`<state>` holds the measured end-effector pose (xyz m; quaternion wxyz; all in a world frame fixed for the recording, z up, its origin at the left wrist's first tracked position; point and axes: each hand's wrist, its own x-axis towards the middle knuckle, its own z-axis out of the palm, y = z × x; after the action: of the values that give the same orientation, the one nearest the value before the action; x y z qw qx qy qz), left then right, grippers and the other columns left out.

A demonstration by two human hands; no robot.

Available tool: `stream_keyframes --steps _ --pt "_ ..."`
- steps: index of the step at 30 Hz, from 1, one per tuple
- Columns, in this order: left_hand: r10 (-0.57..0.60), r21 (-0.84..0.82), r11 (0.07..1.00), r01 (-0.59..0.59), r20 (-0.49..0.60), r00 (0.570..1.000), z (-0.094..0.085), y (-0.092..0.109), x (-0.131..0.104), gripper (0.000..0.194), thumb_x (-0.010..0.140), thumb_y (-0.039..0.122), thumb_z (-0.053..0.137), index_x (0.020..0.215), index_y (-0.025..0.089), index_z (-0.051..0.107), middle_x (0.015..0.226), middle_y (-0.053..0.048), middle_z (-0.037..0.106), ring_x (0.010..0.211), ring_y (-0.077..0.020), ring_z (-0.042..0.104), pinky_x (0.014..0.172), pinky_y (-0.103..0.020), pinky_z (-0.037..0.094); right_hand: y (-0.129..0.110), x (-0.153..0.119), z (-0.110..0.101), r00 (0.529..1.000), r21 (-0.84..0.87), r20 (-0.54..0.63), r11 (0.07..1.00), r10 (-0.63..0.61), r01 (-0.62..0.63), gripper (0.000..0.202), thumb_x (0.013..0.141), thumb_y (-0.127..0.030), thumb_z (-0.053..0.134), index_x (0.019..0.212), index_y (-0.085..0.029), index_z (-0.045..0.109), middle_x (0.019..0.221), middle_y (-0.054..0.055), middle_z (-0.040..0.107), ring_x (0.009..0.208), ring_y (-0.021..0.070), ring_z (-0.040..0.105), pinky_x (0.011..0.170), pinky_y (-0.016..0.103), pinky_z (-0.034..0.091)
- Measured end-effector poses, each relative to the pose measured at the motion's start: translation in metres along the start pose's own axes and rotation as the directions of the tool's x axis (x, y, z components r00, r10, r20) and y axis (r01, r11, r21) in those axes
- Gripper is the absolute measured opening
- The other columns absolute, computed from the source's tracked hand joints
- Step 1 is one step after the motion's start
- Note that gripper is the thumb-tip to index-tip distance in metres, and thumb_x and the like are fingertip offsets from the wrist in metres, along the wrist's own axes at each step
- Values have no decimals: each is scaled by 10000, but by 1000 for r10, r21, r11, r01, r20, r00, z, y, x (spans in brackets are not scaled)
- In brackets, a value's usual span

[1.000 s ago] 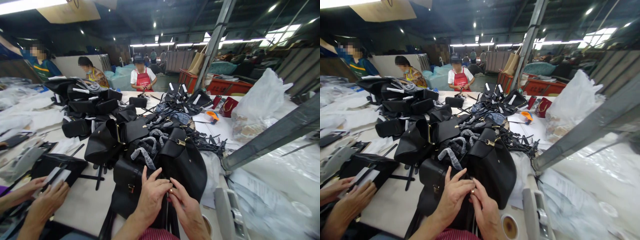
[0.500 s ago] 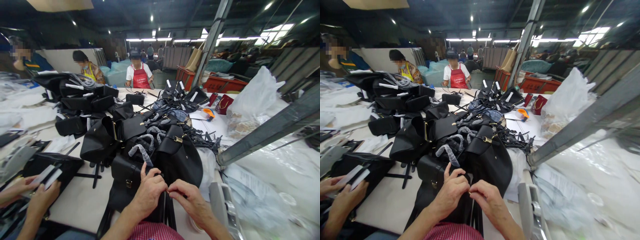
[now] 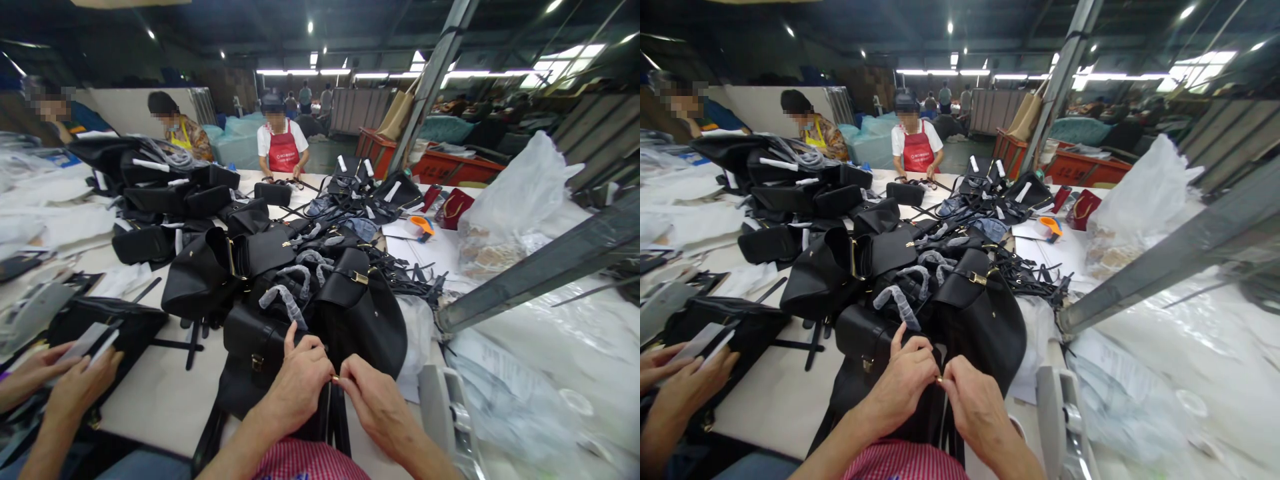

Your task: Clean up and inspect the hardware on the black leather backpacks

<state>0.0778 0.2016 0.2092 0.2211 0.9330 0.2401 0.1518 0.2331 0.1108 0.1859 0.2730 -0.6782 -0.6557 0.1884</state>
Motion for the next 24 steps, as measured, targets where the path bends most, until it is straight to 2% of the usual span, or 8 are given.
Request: stream_keyframes --steps 3,5,8,10,12,17,21,24 --pt "-96 4 995 96 -44 994 4 5 5 206 875 124 502 732 214 620 724 7 620 896 -199 576 1104 -628 175 -2 4 13 981 -112 -194 994 -22 0 212 957 -257 379 771 -223 475 657 -5 566 548 156 582 530 270 345" --pt "-178 -15 984 178 -79 981 7 8 8 256 872 102 459 692 208 607 708 1 610 846 -194 576 1081 -623 233 -7 6 23 942 -180 -331 984 -49 -12 244 972 -267 342 771 -223 474 660 8 562 533 157 576 522 269 354" --pt "-247 -70 968 241 -100 964 9 7 13 293 859 81 416 667 207 598 698 0 603 817 -188 579 1071 -606 256 -9 3 38 896 -257 -427 966 -120 7 283 988 -272 302 770 -227 478 634 8 556 510 151 569 515 262 366" --pt "-279 -138 954 265 -91 956 7 2 16 290 877 118 406 685 210 602 720 -2 622 828 -186 586 1080 -596 239 -1 -6 46 898 -293 -420 956 -133 5 311 996 -281 274 763 -233 474 619 4 553 500 152 573 515 266 372" --pt "-314 -205 933 295 -69 947 3 -4 17 301 903 165 391 692 213 601 743 0 643 846 -183 591 1094 -581 212 16 -19 49 924 -289 -378 956 -61 -55 325 1003 -303 256 774 -236 477 618 -4 561 500 154 586 503 269 370" --pt "-374 -268 894 358 -6 928 -4 -8 18 301 889 194 411 663 220 609 757 5 662 865 -181 594 1119 -549 158 49 -41 43 981 -202 -178 972 83 -119 374 993 -404 322 693 -245 481 588 -35 556 495 146 581 482 259 369" --pt "-384 -237 899 369 -18 923 -4 1 18 286 874 187 436 647 216 607 750 -2 656 879 -188 596 1120 -539 159 27 -28 26 970 99 -195 987 147 -130 261 940 -414 475 761 -234 538 725 -4 611 645 154 618 602 245 459" --pt "-385 -213 903 372 -20 923 -4 5 18 276 878 184 447 659 209 613 761 -8 657 875 -185 598 1120 -536 163 2 -7 17 934 370 -253 917 254 -149 188 915 -391 516 916 -219 590 845 33 662 742 169 649 665 243 501"
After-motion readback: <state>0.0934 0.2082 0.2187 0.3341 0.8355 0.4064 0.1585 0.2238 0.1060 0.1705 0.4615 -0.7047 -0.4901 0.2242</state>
